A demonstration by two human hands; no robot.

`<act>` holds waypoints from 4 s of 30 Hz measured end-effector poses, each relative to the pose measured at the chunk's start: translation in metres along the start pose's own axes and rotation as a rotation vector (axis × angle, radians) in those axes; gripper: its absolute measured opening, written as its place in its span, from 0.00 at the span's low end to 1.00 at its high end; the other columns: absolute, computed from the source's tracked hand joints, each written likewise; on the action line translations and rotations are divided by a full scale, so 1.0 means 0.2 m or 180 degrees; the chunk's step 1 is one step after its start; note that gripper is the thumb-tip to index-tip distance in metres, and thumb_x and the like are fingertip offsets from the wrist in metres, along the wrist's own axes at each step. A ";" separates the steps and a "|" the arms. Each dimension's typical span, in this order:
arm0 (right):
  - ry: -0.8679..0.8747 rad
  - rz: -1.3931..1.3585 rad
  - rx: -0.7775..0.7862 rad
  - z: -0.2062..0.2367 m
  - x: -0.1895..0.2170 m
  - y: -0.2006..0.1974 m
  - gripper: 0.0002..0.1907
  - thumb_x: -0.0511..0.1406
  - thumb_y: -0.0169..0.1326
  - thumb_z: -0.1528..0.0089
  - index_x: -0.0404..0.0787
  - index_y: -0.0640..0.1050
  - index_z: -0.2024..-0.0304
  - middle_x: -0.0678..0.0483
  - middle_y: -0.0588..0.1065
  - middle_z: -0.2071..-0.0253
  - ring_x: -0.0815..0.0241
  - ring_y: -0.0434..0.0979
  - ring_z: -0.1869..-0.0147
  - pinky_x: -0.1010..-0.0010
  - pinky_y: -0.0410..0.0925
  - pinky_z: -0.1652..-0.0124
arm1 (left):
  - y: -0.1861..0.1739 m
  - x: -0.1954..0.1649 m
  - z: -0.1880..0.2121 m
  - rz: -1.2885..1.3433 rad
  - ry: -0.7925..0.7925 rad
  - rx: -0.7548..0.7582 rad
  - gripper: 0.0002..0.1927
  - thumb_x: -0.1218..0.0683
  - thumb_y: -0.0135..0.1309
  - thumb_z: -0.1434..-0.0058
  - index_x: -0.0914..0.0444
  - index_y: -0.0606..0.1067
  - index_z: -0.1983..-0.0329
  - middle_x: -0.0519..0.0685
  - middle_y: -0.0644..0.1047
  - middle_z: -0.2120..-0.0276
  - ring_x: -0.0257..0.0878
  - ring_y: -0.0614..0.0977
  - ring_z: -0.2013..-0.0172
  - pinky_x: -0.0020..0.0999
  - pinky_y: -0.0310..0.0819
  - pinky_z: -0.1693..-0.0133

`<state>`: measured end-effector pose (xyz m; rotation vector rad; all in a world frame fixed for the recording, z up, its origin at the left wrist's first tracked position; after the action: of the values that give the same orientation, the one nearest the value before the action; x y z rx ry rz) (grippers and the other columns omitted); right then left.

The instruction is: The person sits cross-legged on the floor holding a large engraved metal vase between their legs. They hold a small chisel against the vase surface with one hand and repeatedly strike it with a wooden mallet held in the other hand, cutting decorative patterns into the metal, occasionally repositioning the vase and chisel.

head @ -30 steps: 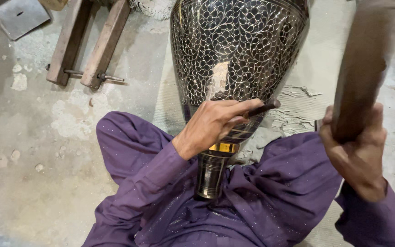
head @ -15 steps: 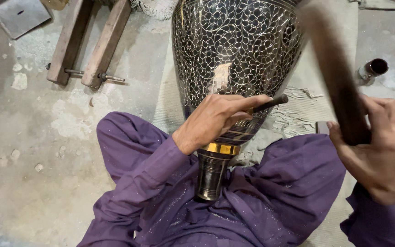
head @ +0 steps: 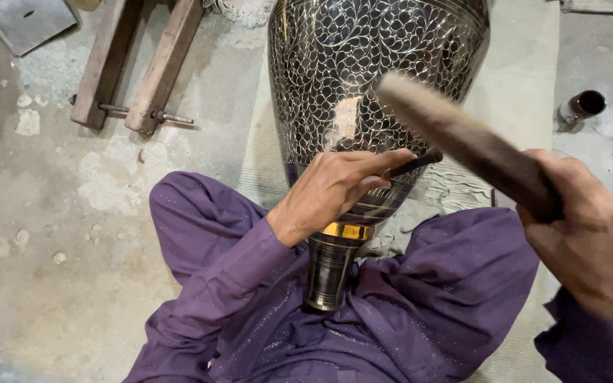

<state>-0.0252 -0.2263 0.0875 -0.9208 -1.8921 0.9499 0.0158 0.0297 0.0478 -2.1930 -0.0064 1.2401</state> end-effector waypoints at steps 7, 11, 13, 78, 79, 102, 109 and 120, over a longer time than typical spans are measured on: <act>0.0463 0.0624 0.0496 -0.04 0.01 0.01 0.24 0.28 0.64 0.38 0.41 0.74 0.40 0.42 0.80 0.61 0.51 0.82 0.64 0.60 0.76 0.62 | 0.04 0.04 0.02 -0.0180 -0.0256 0.0087 0.28 0.61 0.55 0.34 0.49 0.70 0.31 0.46 0.83 0.58 0.36 0.87 0.66 0.31 0.85 0.63; 0.0322 -0.0359 0.0083 -0.09 0.07 -0.04 0.23 0.30 0.63 0.38 0.36 0.69 0.43 0.42 0.79 0.57 0.53 0.82 0.57 0.63 0.76 0.57 | 0.03 0.04 0.03 -0.0255 -0.0229 -0.0003 0.28 0.60 0.58 0.35 0.49 0.71 0.32 0.46 0.84 0.59 0.36 0.86 0.67 0.31 0.84 0.64; 0.0297 -0.0180 0.0246 -0.10 0.10 -0.04 0.22 0.29 0.63 0.39 0.37 0.71 0.45 0.43 0.80 0.58 0.54 0.82 0.60 0.64 0.76 0.60 | 0.04 0.05 0.04 -0.0193 -0.0403 0.0086 0.27 0.60 0.58 0.35 0.49 0.71 0.33 0.46 0.84 0.59 0.36 0.86 0.69 0.31 0.84 0.66; 0.0321 0.1083 0.0871 -0.09 0.09 0.03 0.28 0.29 0.66 0.42 0.43 0.75 0.38 0.42 0.81 0.60 0.50 0.82 0.68 0.60 0.75 0.65 | -0.06 0.01 0.04 0.0081 -0.0107 -0.0251 0.26 0.60 0.57 0.35 0.54 0.72 0.33 0.50 0.83 0.51 0.41 0.88 0.57 0.35 0.85 0.53; 0.0208 0.0794 0.0501 -0.09 0.11 -0.01 0.27 0.28 0.65 0.42 0.41 0.74 0.40 0.41 0.80 0.58 0.48 0.82 0.64 0.59 0.75 0.62 | -0.06 0.01 0.05 0.0071 -0.0189 -0.0213 0.24 0.59 0.57 0.34 0.54 0.73 0.34 0.50 0.84 0.52 0.41 0.88 0.58 0.36 0.85 0.54; 0.0040 0.0916 0.0356 -0.03 0.09 0.00 0.28 0.29 0.64 0.44 0.42 0.75 0.41 0.42 0.80 0.61 0.49 0.83 0.61 0.60 0.76 0.60 | -0.03 0.06 0.07 -0.0038 -0.0015 -0.0123 0.26 0.57 0.58 0.34 0.50 0.71 0.33 0.47 0.84 0.56 0.38 0.88 0.62 0.35 0.86 0.56; 0.0110 0.0302 0.0181 -0.06 0.01 -0.09 0.36 0.32 0.67 0.42 0.29 0.64 0.37 0.36 0.74 0.58 0.43 0.80 0.59 0.58 0.76 0.63 | -0.03 0.09 0.01 0.0176 -0.0018 -0.0120 0.26 0.57 0.58 0.33 0.49 0.71 0.33 0.45 0.85 0.56 0.36 0.89 0.60 0.35 0.86 0.55; 0.0557 -0.0059 0.0644 0.01 -0.13 -0.01 0.34 0.25 0.66 0.47 0.34 0.70 0.39 0.42 0.77 0.61 0.51 0.81 0.59 0.64 0.73 0.59 | -0.02 0.09 0.01 0.0239 0.0137 -0.0017 0.29 0.60 0.57 0.36 0.46 0.70 0.33 0.45 0.84 0.51 0.37 0.88 0.60 0.35 0.86 0.52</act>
<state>-0.0162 -0.2495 0.0800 -0.8356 -1.6229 0.9959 0.0258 0.0385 0.0359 -2.2422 0.0911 1.2345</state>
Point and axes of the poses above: each hand's wrist, its own z-axis away from the middle knuckle, its own y-axis out of the palm, x = y × z, the point moved 7 cm from there along -z, towards the middle knuckle
